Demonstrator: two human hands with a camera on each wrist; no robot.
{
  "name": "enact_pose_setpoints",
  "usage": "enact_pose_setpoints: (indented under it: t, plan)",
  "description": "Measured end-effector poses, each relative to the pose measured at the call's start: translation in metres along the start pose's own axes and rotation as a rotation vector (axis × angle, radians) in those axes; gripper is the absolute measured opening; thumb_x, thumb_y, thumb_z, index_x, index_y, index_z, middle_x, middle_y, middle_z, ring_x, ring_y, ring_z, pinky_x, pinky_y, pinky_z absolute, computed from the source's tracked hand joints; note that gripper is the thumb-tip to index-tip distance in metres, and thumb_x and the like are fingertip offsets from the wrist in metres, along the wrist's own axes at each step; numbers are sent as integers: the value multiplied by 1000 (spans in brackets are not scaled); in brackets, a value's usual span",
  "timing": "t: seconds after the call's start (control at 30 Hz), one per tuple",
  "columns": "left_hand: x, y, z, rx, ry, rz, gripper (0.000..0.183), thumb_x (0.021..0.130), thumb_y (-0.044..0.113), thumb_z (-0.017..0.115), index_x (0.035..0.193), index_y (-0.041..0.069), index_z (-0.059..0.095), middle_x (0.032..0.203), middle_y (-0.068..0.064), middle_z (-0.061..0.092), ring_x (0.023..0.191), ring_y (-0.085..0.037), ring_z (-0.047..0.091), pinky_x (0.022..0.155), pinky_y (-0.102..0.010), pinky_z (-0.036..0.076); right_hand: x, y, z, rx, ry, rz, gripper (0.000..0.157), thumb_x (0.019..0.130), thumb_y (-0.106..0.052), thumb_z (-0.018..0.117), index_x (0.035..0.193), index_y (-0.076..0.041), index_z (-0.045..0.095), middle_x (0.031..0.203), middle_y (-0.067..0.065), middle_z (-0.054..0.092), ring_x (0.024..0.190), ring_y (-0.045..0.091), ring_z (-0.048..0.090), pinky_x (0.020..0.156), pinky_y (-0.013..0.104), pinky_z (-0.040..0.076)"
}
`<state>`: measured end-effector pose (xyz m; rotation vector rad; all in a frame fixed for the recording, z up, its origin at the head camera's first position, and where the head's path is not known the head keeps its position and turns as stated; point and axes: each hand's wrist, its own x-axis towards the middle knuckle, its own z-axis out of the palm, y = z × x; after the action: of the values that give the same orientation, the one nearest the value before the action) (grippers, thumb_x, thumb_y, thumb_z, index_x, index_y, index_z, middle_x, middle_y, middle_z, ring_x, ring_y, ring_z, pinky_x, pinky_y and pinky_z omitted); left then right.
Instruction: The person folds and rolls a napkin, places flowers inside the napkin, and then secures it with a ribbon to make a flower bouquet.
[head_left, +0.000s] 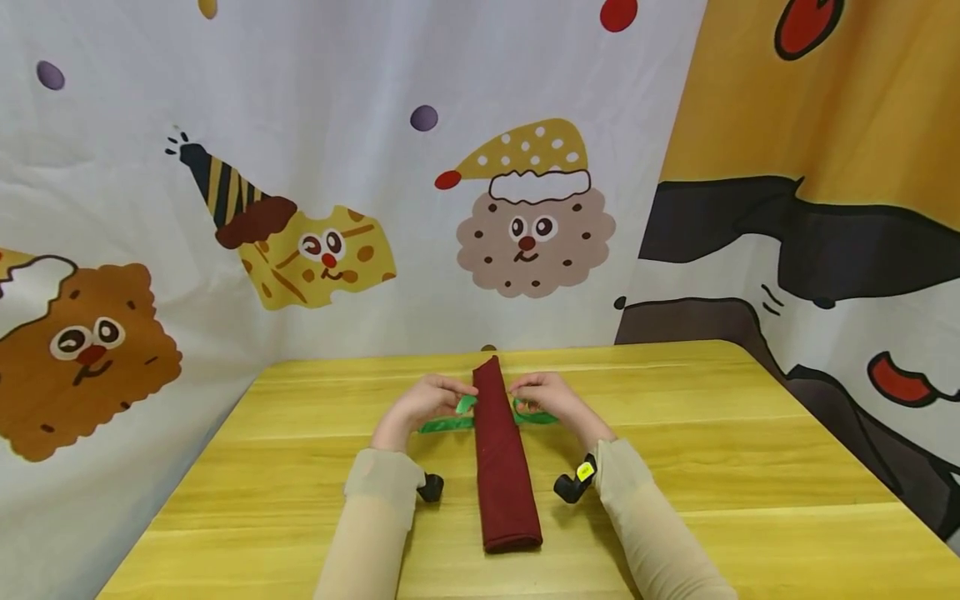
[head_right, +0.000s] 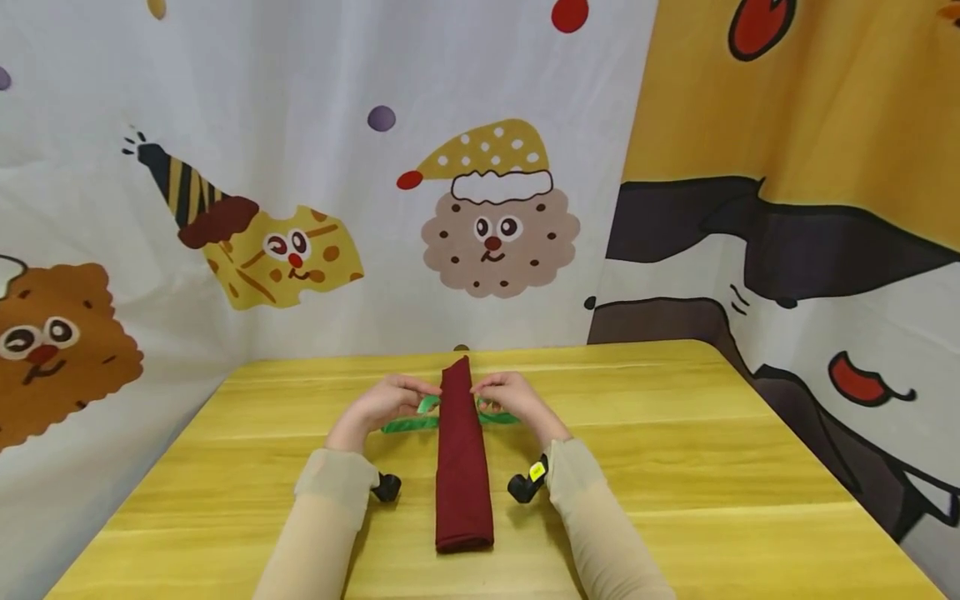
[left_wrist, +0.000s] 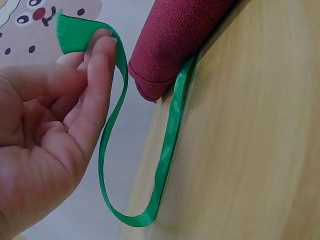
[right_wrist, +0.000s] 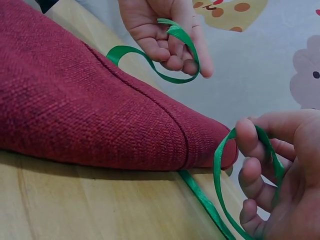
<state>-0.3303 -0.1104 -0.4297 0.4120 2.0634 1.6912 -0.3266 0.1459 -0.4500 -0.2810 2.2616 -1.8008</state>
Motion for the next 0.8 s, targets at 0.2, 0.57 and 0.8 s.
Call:
enact_pose_setpoints:
  t: [0.2, 0.57, 0.8]
  plan:
    - [-2, 1, 2, -20, 15, -8, 27, 98, 3, 53, 122, -7, 64, 121, -18, 62, 103, -34, 64, 89, -43, 50, 1, -1, -2, 40, -54, 19, 26, 98, -14, 58, 112, 6, 66, 85, 11, 70, 73, 17, 63, 64, 28, 50]
    - [2, 4, 11, 56, 54, -14, 24, 96, 10, 60, 110, -7, 69, 87, -11, 70, 83, -30, 67, 75, -38, 54, -1, 6, -8, 43, -171, 6, 36, 99, -6, 35, 117, 5, 64, 105, 14, 70, 64, 19, 60, 59, 25, 45]
    - [4, 7, 16, 90, 100, -44, 22, 94, 15, 65, 105, -3, 72, 84, -10, 70, 83, -34, 66, 72, -39, 54, 2, 9, -10, 70, -218, -4, 26, 99, -8, 50, 117, 4, 64, 104, 10, 71, 67, 14, 62, 56, 23, 38]
